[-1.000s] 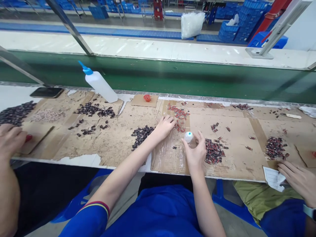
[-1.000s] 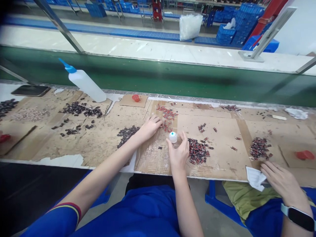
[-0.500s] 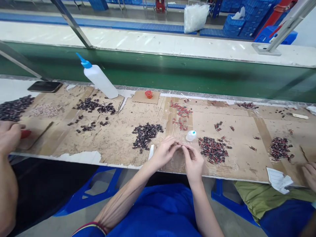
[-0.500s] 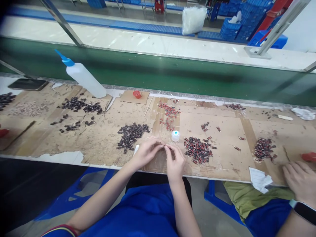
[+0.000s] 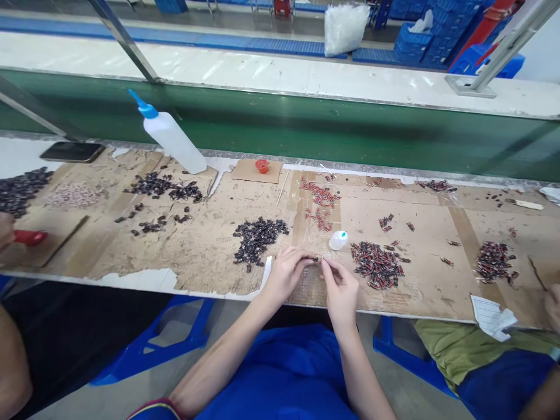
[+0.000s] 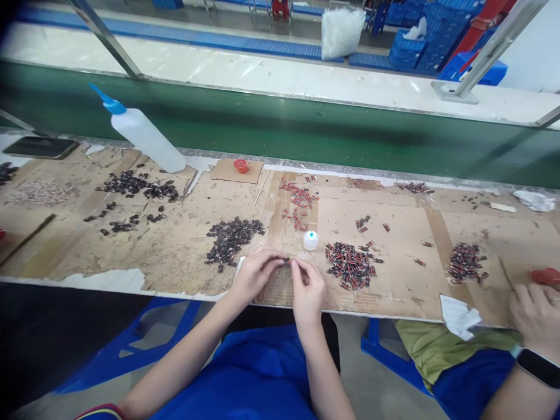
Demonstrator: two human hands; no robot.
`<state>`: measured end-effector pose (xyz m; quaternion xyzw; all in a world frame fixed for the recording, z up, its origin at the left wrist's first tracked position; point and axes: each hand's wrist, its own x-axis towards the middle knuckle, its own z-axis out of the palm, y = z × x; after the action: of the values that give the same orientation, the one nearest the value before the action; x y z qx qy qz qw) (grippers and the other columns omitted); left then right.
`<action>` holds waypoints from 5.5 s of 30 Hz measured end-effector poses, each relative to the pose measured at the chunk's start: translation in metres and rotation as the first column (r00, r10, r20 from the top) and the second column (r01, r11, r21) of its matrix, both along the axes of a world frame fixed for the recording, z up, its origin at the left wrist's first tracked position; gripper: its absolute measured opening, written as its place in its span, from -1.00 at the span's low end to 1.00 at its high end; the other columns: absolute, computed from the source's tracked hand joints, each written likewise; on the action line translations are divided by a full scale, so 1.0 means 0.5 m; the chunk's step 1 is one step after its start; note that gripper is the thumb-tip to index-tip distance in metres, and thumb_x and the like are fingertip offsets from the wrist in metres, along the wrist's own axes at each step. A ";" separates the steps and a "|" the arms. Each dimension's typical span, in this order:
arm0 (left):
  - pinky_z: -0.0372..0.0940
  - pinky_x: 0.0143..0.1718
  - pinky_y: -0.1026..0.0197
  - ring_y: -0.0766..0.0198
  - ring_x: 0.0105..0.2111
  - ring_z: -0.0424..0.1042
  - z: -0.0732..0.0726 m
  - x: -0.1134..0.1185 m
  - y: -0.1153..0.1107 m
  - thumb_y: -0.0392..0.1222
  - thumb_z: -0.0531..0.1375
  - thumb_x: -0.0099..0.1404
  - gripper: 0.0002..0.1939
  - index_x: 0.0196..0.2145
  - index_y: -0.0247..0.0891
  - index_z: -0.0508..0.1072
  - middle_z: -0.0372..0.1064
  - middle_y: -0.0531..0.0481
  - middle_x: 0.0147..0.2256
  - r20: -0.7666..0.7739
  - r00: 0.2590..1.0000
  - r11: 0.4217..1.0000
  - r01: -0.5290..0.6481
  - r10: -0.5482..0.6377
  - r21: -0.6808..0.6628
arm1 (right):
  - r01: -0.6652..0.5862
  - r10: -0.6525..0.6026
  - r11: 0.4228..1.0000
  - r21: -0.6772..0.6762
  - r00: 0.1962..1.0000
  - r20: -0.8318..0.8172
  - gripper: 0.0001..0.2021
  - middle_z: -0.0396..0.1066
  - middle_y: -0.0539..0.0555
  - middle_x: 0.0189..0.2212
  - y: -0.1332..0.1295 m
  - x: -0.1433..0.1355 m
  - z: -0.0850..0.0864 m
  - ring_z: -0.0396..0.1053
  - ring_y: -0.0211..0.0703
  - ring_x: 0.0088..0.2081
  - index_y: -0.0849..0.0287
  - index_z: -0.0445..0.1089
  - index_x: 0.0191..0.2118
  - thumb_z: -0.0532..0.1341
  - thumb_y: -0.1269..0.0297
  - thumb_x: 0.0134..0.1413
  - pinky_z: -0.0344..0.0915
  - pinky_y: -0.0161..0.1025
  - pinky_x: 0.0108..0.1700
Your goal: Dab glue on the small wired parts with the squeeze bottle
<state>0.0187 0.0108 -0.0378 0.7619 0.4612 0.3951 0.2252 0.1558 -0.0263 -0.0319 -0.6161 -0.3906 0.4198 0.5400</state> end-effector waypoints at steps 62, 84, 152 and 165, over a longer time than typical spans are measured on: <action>0.36 -0.17 0.20 0.22 -0.27 0.47 0.076 0.024 -0.046 -0.32 0.17 0.20 -0.93 -0.35 -0.27 0.47 0.50 -0.03 -0.34 0.282 0.956 0.868 0.069 0.084 -0.492 | -0.143 0.135 0.978 0.150 0.989 0.065 -0.90 0.53 0.06 -0.46 -0.010 0.032 0.034 0.47 -0.19 -0.43 0.14 0.55 -0.36 0.31 0.26 -0.04 0.46 -0.23 -0.32; 0.10 -0.06 -0.14 -0.03 -0.08 0.29 0.001 -0.095 0.104 -0.38 0.12 0.30 -0.77 -0.35 -0.13 0.52 0.49 -0.12 -0.26 -0.373 0.901 0.969 -0.160 0.222 0.188 | -0.080 -0.214 0.945 0.317 0.580 0.786 -0.56 0.36 0.26 -0.04 0.070 0.099 0.022 0.08 0.22 0.15 0.14 0.41 -0.03 0.27 -0.03 0.03 0.14 0.26 0.13; 0.22 -0.05 0.06 0.20 -0.26 0.57 -0.001 -0.011 -0.013 -0.26 0.28 0.20 -0.94 -0.32 -0.16 0.49 0.60 0.06 -0.33 0.003 0.998 0.986 -0.069 0.070 -0.149 | 0.197 -0.198 0.980 0.025 0.958 0.206 -0.71 0.43 0.01 -0.64 0.021 0.065 0.022 0.34 -0.21 -0.59 0.24 0.46 -0.53 0.33 0.07 -0.10 0.25 -0.31 -0.52; 0.21 -0.01 0.01 0.17 -0.23 0.56 0.001 -0.012 -0.012 -0.23 0.27 0.21 -0.95 -0.32 -0.15 0.50 0.60 0.04 -0.31 0.001 0.998 0.970 -0.062 0.064 -0.237 | 0.237 -0.241 0.971 0.043 0.962 0.129 -0.72 0.42 0.02 -0.60 0.016 0.072 0.009 0.36 -0.19 -0.56 0.23 0.45 -0.50 0.32 0.08 -0.08 0.29 -0.27 -0.48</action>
<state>0.0129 0.0047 -0.0375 0.7127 0.5280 0.3476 0.3039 0.1919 -0.0185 -0.0273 -0.6780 -0.3544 0.3041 0.5677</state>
